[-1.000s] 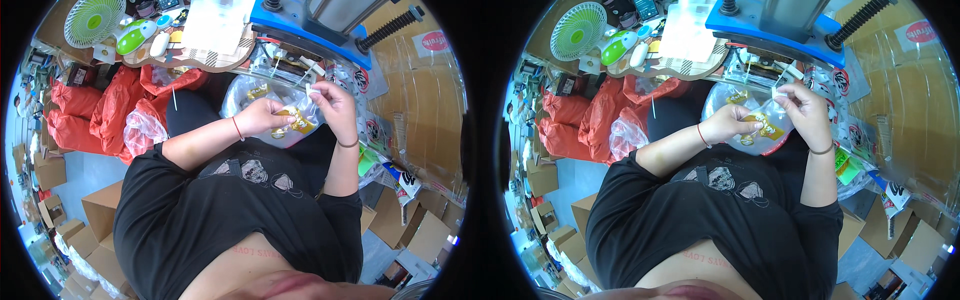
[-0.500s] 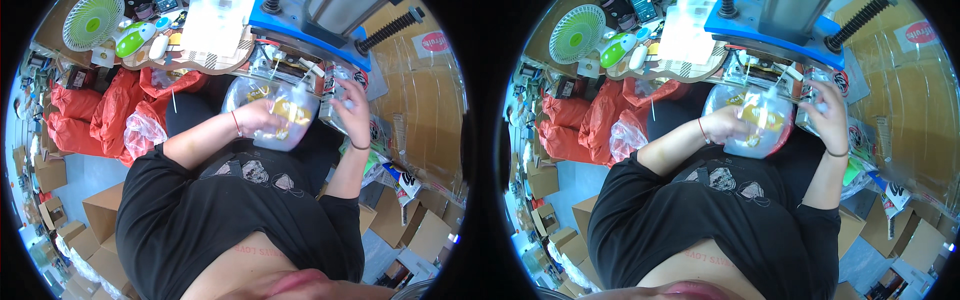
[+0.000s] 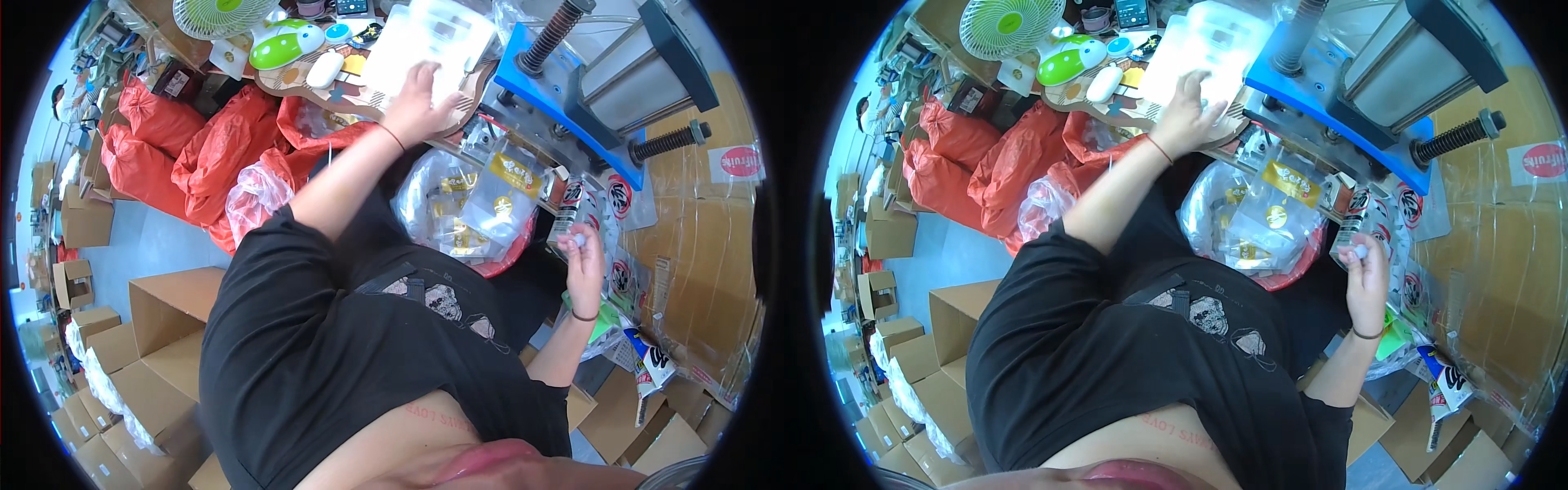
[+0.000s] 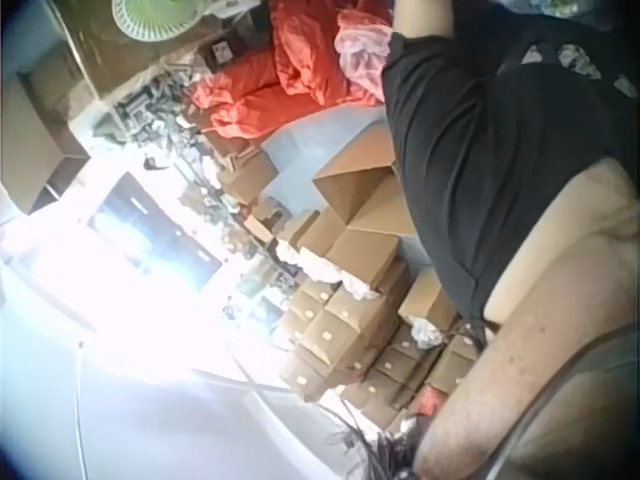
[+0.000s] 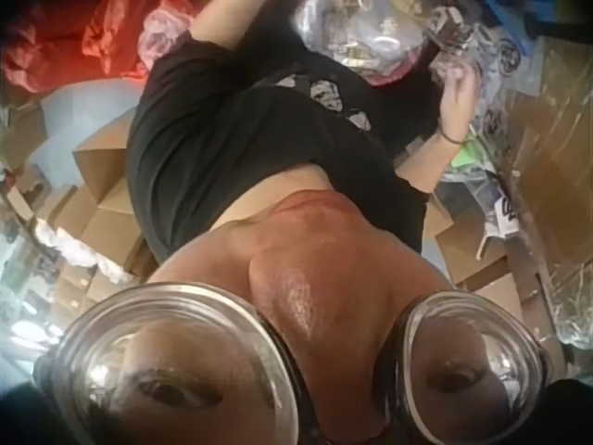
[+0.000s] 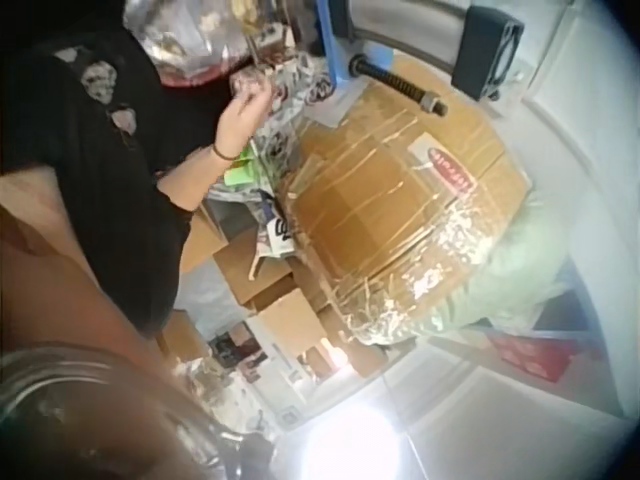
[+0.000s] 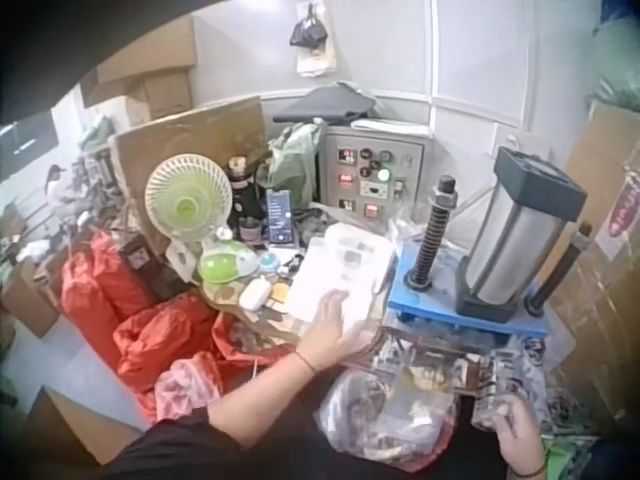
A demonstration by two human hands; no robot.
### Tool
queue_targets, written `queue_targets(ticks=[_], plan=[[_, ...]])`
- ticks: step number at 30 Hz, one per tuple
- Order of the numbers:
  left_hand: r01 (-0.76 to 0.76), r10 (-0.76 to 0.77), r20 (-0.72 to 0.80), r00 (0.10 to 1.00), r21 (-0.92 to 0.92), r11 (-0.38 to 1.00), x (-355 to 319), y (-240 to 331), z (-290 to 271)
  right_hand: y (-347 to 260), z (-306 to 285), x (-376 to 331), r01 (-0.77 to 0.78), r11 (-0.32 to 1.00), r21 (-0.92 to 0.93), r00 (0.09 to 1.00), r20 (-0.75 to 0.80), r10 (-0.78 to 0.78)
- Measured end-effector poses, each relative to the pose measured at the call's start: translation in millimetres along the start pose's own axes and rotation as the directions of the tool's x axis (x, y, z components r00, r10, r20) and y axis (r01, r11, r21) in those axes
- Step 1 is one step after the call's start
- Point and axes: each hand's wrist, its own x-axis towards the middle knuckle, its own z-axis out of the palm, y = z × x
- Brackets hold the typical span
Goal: Packing items into plastic bags and sealing them using a heat sealing machine.
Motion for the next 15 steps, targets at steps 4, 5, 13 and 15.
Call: queue_targets(ticks=[4,5,13,15], plan=[[-0.573,0.451,0.386,0.804,0.306,0.760,-24,-30,-38,4,-26,2,0.073,0.910,-0.408,0.997,0.010,-0.075],[-0.574,0.452,0.388,0.803,0.302,0.761,-31,-28,-38,6,-24,1,0.032,0.933,-0.357,0.995,-0.077,-0.064],[0.558,-0.156,0.675,0.721,-0.432,0.708,-65,42,-47,-39,49,18,0.249,0.928,-0.276,0.944,0.284,-0.168],[0.295,0.018,0.678,0.735,-0.343,0.892,-64,74,-50,-46,52,29,0.185,0.962,-0.201,0.975,0.158,-0.155]])
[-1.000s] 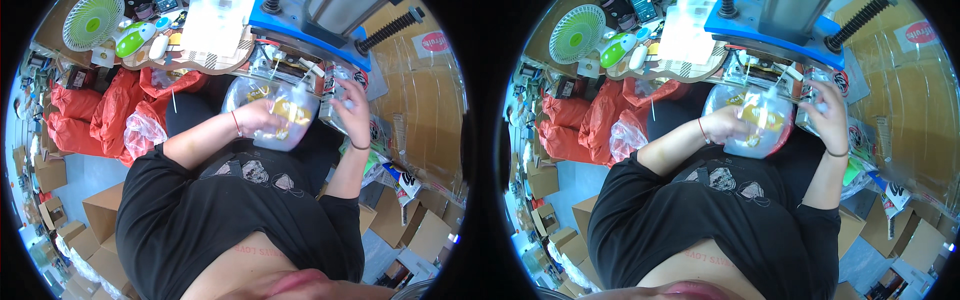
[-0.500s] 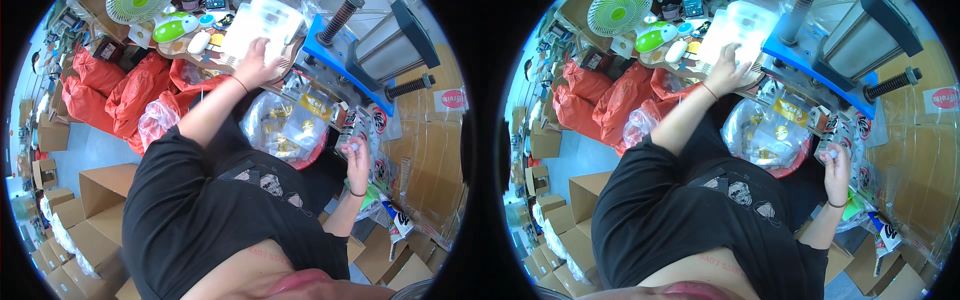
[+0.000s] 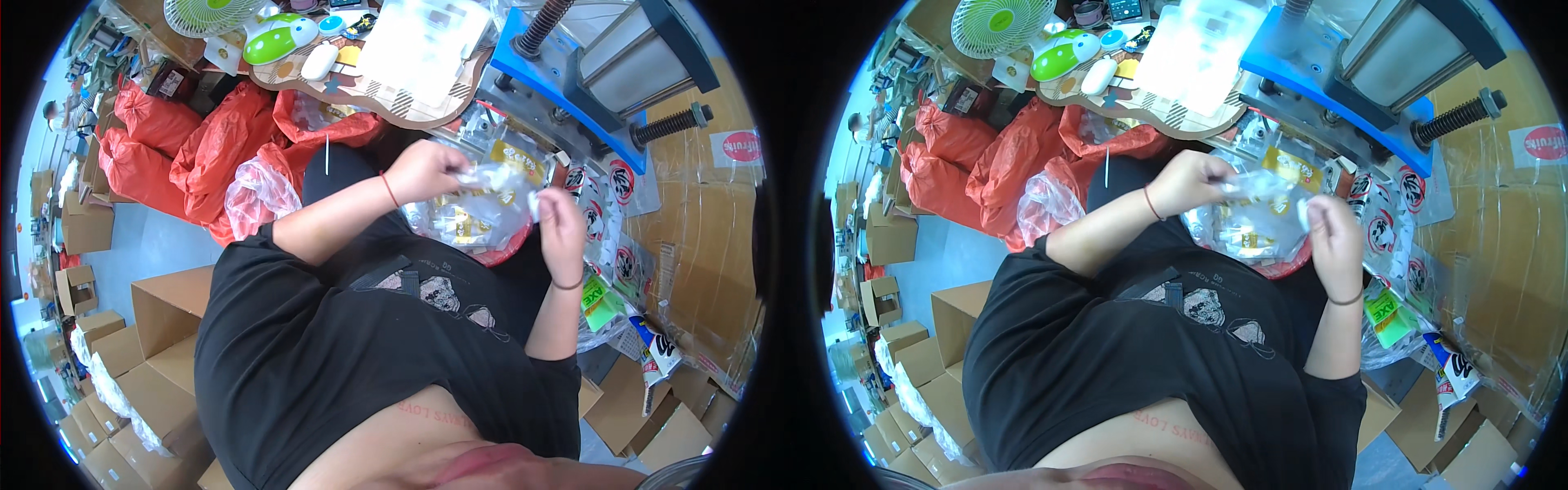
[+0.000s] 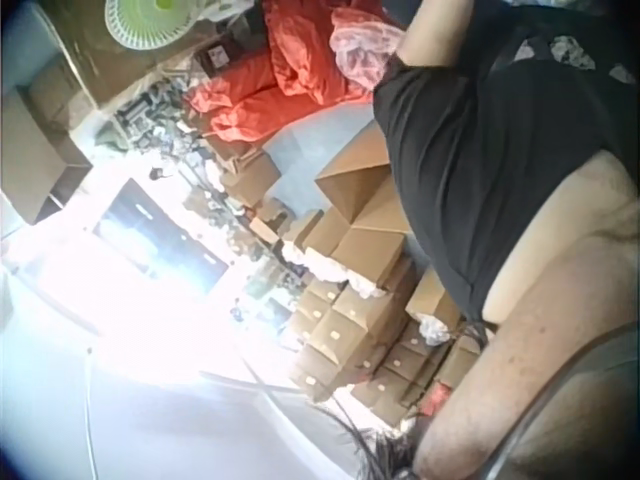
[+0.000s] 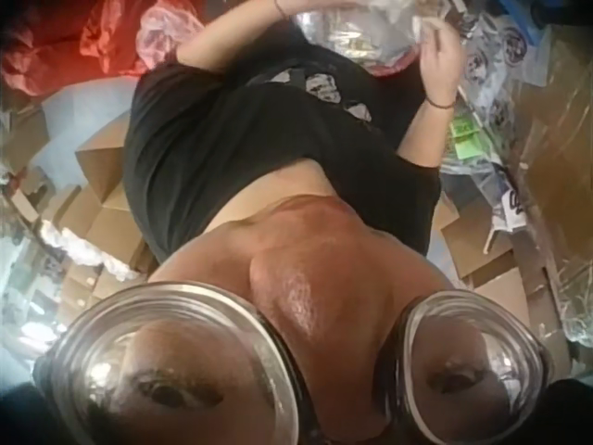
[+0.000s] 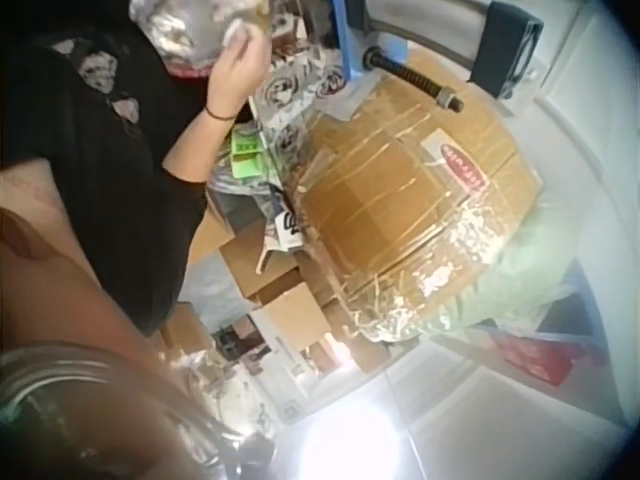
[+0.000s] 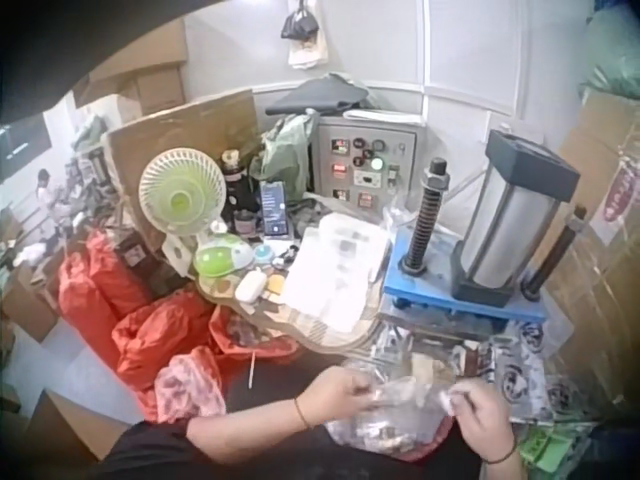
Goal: Packing items into plastic bags and sealing them using a heat sealing machine.
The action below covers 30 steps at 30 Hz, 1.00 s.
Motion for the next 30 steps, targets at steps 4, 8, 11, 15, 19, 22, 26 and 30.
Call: queue_targets(ticks=[4,8,11,15,19,22,26,30], plan=[[0.184,-0.151,0.239,0.959,-0.121,0.975,6,32,23,-11,0,16,-0.028,0.987,0.161,0.979,-0.196,0.060],[0.387,-0.120,0.449,0.886,-0.570,0.725,1,28,47,-17,-14,14,0.059,0.997,0.051,0.998,-0.030,-0.057],[0.500,-0.112,0.563,0.819,-0.604,0.620,-3,36,56,-12,-32,4,0.051,0.995,-0.082,0.988,0.151,-0.039],[0.562,-0.094,0.611,0.786,-0.644,0.519,-1,27,71,14,-46,10,0.091,0.992,-0.090,0.995,0.040,-0.087],[0.552,-0.183,0.535,0.825,-0.691,0.467,26,3,71,75,-62,-8,-0.242,0.711,-0.661,0.968,-0.112,0.226],[0.582,-0.254,0.523,0.813,-0.734,0.350,60,2,55,99,-53,-16,-0.269,0.709,-0.652,0.950,-0.057,0.308],[0.561,-0.334,0.466,0.819,-0.771,0.301,66,0,50,124,-46,-30,-0.246,0.835,-0.492,0.963,-0.218,0.156],[0.355,-0.442,-0.138,0.886,-0.409,0.840,75,-10,27,126,-49,-34,-0.382,0.835,-0.395,0.921,-0.231,0.312]])
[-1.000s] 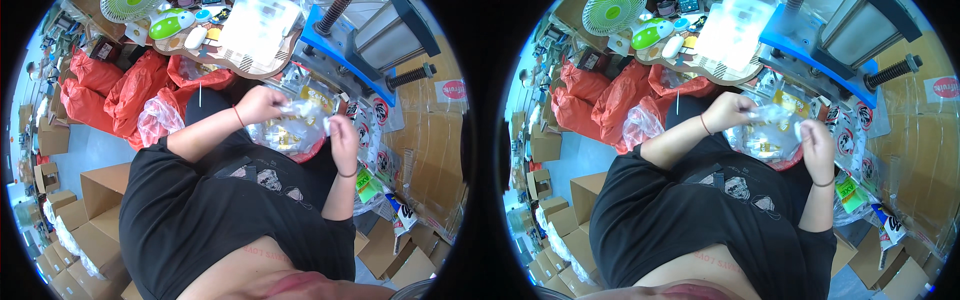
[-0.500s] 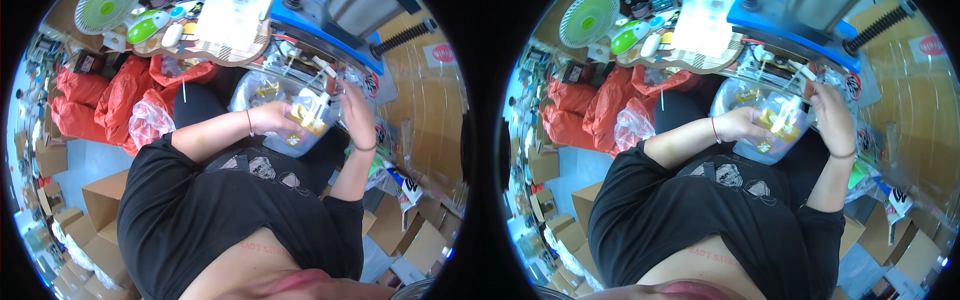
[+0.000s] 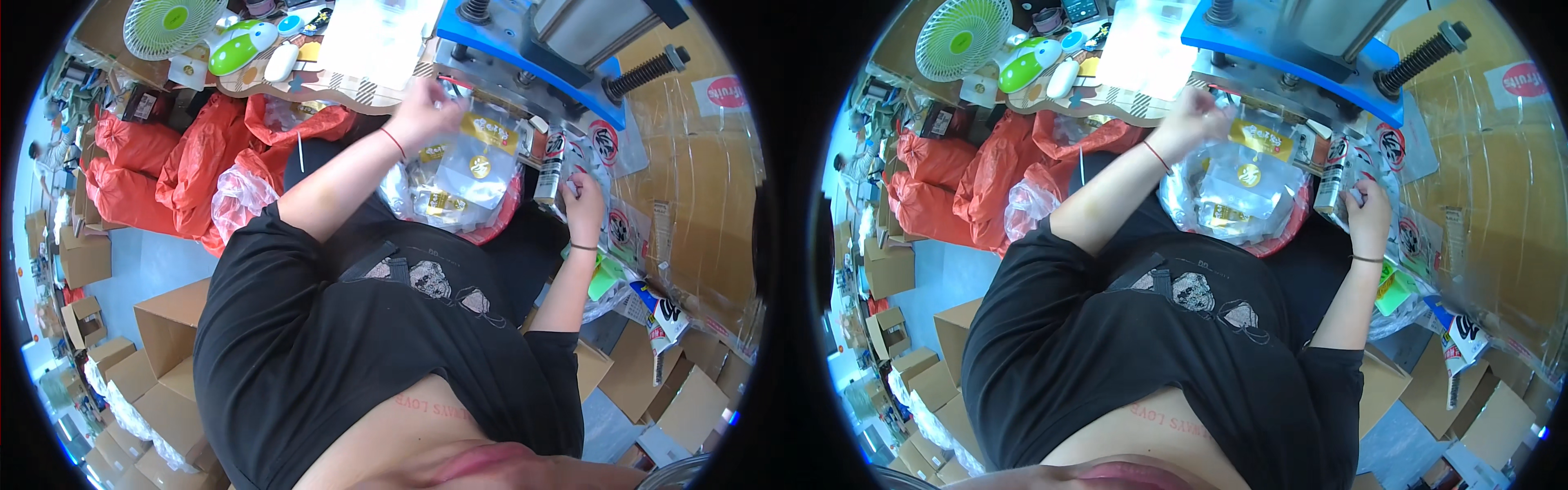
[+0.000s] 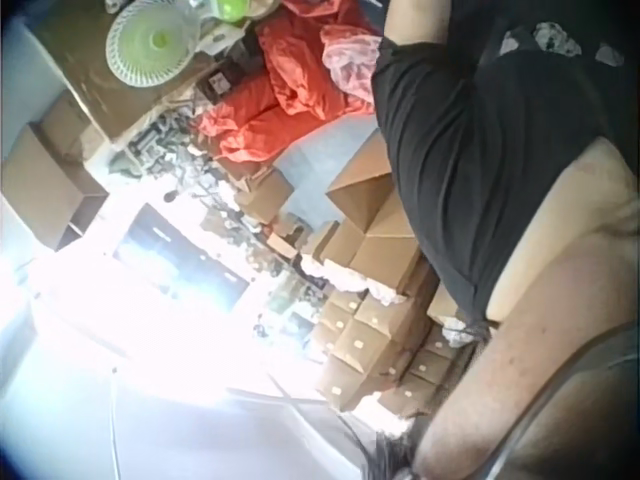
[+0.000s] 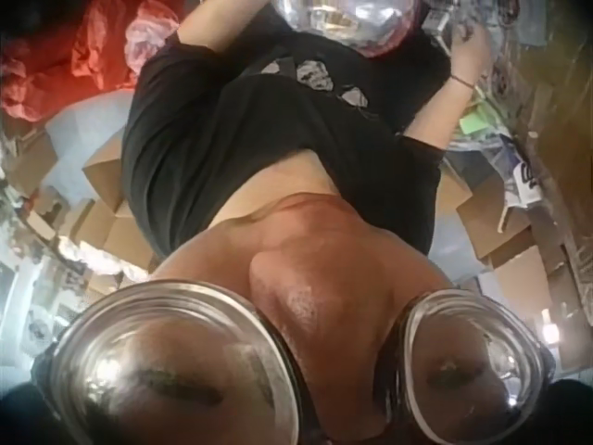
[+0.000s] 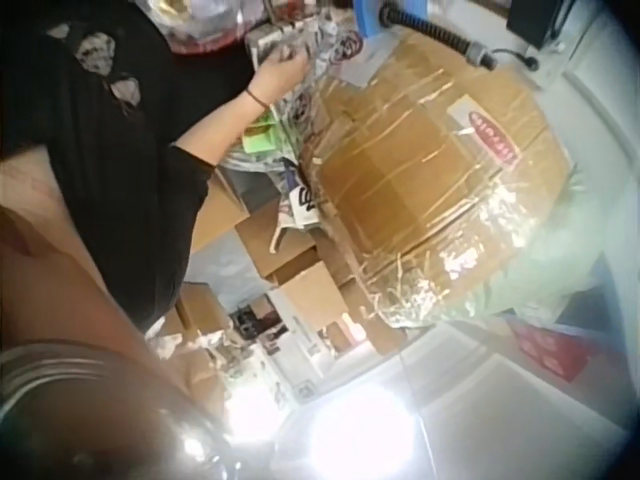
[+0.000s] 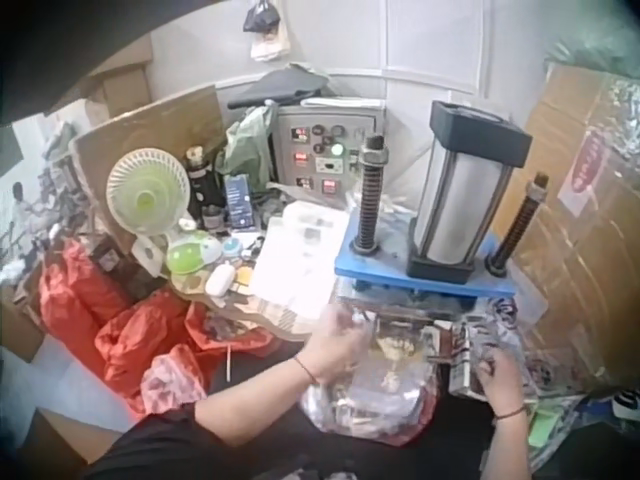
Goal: Packing items into plastic bags and sealing them using a heat sealing machine.
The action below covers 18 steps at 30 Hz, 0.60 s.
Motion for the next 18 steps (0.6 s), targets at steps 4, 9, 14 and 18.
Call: queue_targets(ticks=[4,9,14,18], plan=[[-0.431,0.764,-0.128,0.632,0.762,0.483,41,-38,-88,-16,-5,-4,0.038,0.997,0.070,0.997,-0.070,-0.033],[-0.530,0.632,0.486,0.604,0.837,-0.137,-8,-44,-117,-20,-19,-16,0.180,0.978,0.108,0.953,-0.265,-0.147],[-0.387,0.371,0.116,0.921,0.374,0.843,-35,-38,-94,-74,-14,-24,0.212,0.952,0.221,0.956,-0.247,-0.156],[-0.359,0.294,0.261,0.919,0.248,0.900,-61,-6,-54,-119,-13,-21,0.296,0.885,0.360,0.954,-0.070,-0.291]])
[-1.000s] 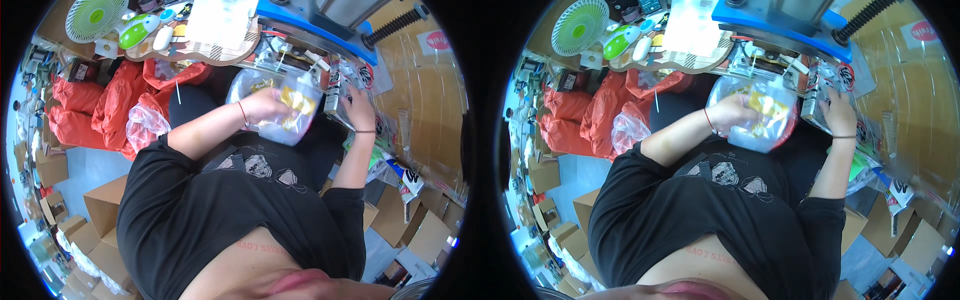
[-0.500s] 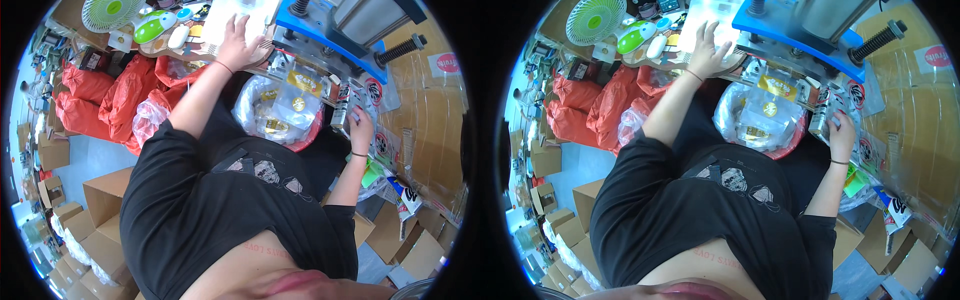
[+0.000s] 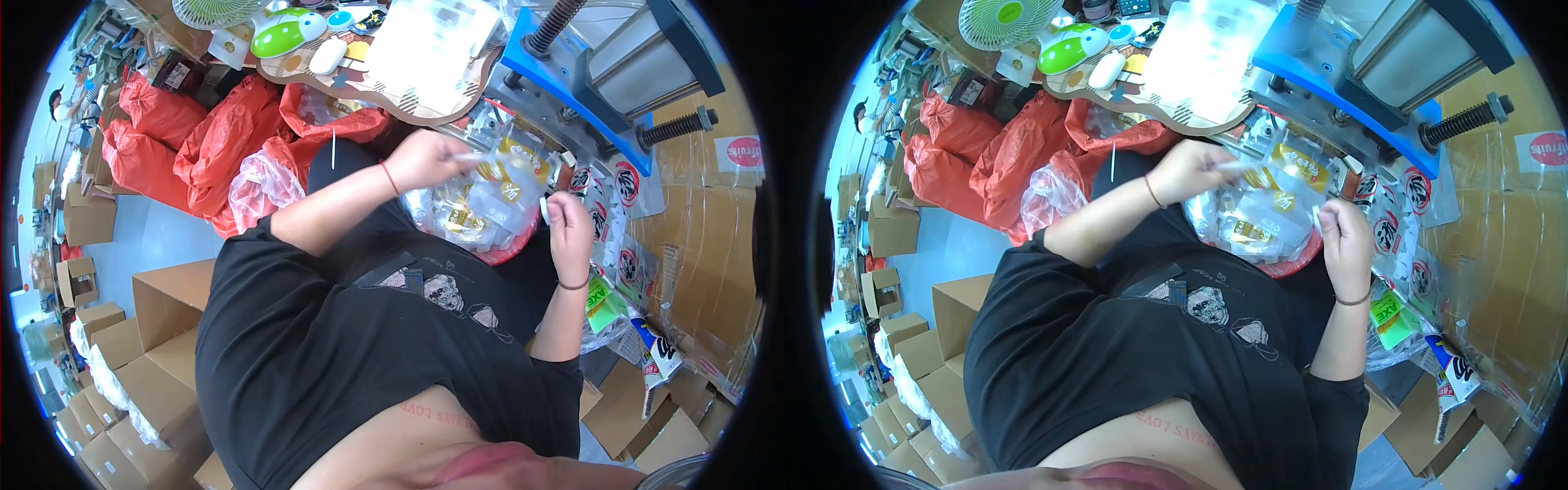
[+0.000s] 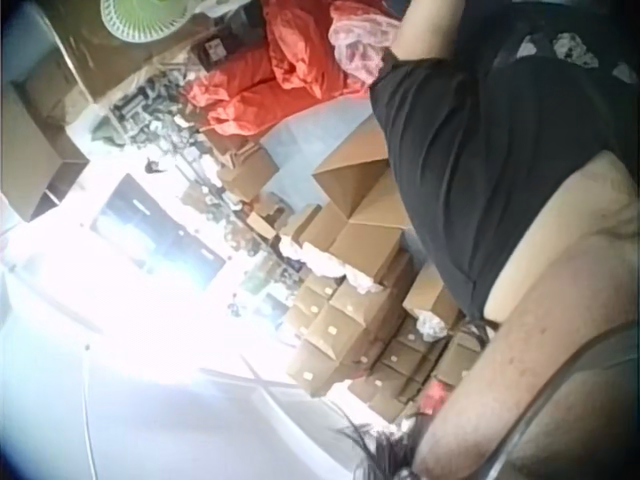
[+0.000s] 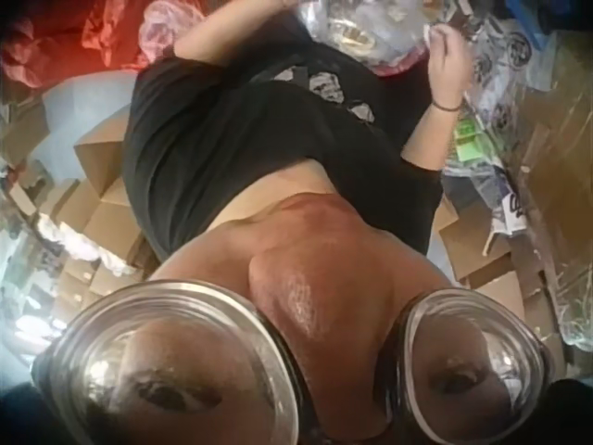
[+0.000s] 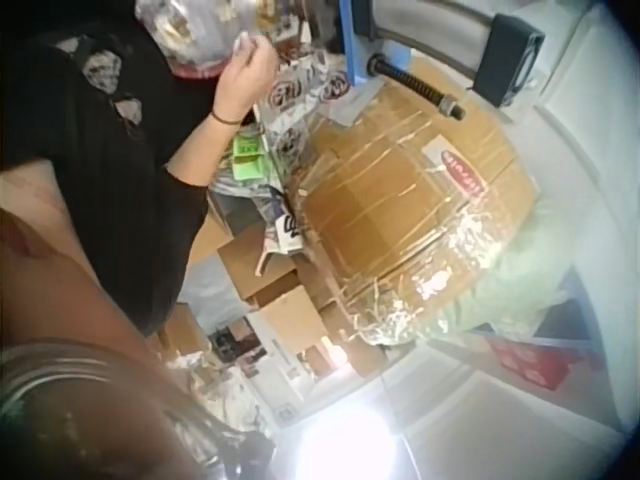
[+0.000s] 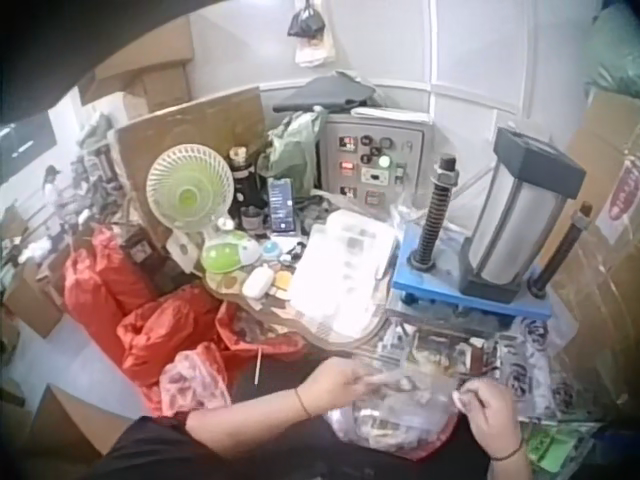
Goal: Packing items into plastic bags and sealing them using a heat sealing machine.
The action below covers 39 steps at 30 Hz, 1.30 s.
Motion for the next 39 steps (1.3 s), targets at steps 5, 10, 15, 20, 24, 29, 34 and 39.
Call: queue_targets(ticks=[5,10,15,20,24,29,34,39], plan=[[0.038,-0.010,0.166,0.986,-0.166,0.985,3,17,45,-20,11,33,0.029,0.919,0.394,0.985,-0.166,0.039],[0.055,-0.004,0.211,0.977,-0.233,0.971,1,15,56,-14,1,24,0.040,0.943,0.331,0.987,-0.162,0.015],[0.121,-0.043,0.207,0.977,-0.381,0.917,2,18,79,-9,0,19,0.012,0.954,0.301,0.984,-0.171,0.041],[0.091,-0.010,0.255,0.967,-0.311,0.946,7,8,79,-1,-11,21,0.012,0.956,0.293,0.977,-0.206,0.051],[0.249,-0.106,0.366,0.925,-0.370,0.895,6,21,83,-9,-6,22,0.010,0.985,0.172,0.999,-0.034,-0.005],[0.450,-0.094,0.517,0.851,-0.624,0.639,1,28,90,5,-20,26,0.047,0.996,-0.071,0.980,0.194,-0.032],[0.604,-0.124,0.640,0.758,-0.618,0.503,-1,23,92,12,-31,34,0.063,0.991,-0.116,0.972,0.231,-0.035],[0.550,-0.174,0.546,0.819,-0.665,0.505,28,25,71,86,-36,17,0.030,0.825,-0.565,0.997,0.077,0.017]])
